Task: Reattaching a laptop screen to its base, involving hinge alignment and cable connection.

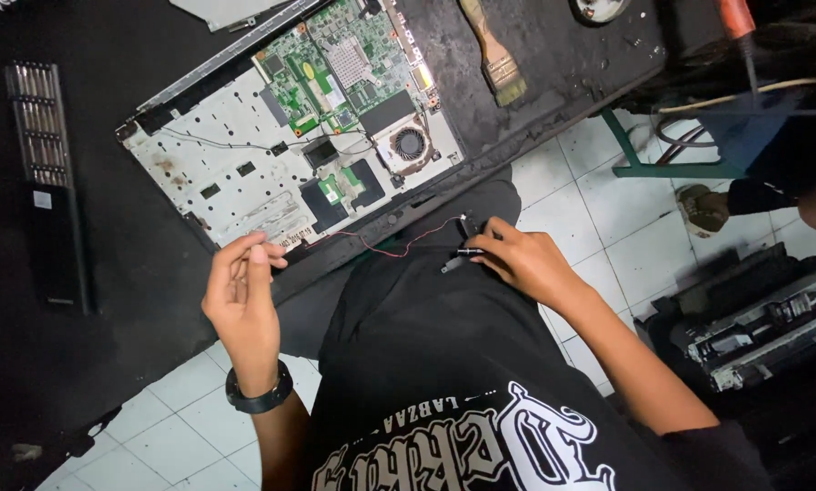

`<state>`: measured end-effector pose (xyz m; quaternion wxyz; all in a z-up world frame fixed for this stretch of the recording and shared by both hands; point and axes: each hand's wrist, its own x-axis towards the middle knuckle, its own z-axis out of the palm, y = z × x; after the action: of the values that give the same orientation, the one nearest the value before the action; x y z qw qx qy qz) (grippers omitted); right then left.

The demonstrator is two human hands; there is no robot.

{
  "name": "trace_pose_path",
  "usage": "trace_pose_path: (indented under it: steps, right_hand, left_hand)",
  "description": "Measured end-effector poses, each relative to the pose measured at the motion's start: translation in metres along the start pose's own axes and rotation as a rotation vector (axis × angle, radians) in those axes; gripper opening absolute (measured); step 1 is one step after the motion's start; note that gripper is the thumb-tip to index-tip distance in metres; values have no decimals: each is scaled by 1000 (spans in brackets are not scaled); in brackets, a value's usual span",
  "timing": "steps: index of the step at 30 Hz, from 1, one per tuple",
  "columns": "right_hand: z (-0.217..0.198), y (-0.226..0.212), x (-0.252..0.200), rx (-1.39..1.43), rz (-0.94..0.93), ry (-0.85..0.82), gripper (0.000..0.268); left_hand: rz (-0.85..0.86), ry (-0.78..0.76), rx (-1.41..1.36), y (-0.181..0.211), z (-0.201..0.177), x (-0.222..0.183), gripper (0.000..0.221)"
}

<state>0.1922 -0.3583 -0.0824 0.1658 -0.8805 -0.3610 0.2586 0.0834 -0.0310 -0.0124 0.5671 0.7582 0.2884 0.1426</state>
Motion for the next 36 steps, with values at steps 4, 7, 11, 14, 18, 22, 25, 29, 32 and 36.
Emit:
trace_pose_path:
  steps: [4,7,11,14,18,22,25,29,32,36]
  right_hand:
    - [-29,-13,-3,82,-1,43,11]
    - [-53,-28,-9,114,-58,88,23]
    - [-70,-41,-21,48,-167,175,33]
    - [-73,-43,-22,-32,-229,279,42]
    - [-76,-46,-10,-18,-249,382,30]
    - [-73,-38,10,302,-195,433,37]
    - [-71,-31,33,592,-102,445,62]
    - [-70,-46,47,944,102,368,49]
    - [-79,-52,53,914,139,394,35]
    - [-83,-50,55,861,162,434,21]
  left_hand:
    - [33,-164,-21,25,21,7,16]
    - [136,-393,-12,54,48,15,18]
    - [241,-609,45,69,85,21,29]
    - [65,-714,-23,78,95,25,30]
    - [45,-676,-83,65,104,30,17]
    - [31,-598,-129,53,108,34,10]
    - [43,-573,-134,49,113,36,8]
    - [107,-541,-117,58,121,38,7]
    - [138,-485,-93,55,123,38,11]
    - [152,-442,-111,50,129,39,14]
